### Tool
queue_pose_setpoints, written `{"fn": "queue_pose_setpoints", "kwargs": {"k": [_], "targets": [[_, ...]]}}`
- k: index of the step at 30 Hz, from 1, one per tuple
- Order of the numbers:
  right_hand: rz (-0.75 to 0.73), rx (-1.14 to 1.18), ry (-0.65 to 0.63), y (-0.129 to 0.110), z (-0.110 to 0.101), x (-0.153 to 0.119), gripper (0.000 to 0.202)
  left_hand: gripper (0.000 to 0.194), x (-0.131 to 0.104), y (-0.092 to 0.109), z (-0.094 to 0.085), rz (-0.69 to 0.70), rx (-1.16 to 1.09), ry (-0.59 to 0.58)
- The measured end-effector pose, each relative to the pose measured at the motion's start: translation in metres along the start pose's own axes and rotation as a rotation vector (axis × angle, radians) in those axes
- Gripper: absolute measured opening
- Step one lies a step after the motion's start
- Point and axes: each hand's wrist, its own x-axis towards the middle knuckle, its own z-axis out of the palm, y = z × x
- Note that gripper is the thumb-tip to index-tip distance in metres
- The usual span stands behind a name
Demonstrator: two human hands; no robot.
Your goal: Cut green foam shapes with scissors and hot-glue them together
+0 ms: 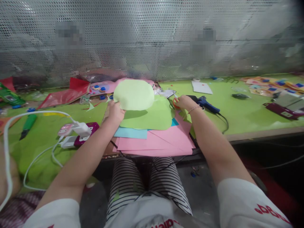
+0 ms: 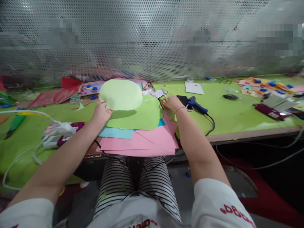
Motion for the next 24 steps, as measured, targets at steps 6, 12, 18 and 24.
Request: {"fn": "queue_pose_setpoints", "kwargs": {"k": [6, 12, 18, 24], "targets": [[-0.093, 0.934, -0.034, -0.027, 0.015, 0.003, 0.009, 0.041, -0.006, 0.003, 0.006, -0.041, -0.015, 0.000], [-0.167, 1.537, -0.123, -0.067, 0.027, -0.011, 0.033, 0.038, -0.016, 0.008, 0.013, -0.049, 0.025, 0.040], [-0.178, 1.481, -0.190, -0.082, 0.029, -0.024, 0.045, 0.029, -0.013, 0.003, 0.010, -0.063, 0.043, 0.008], [-0.050, 1.473, -0.096, -0.081, 0.042, -0.015, 0.038, 0.014, -0.024, 0.016, 0.013, -0.184, -0.012, -0.095]]}}
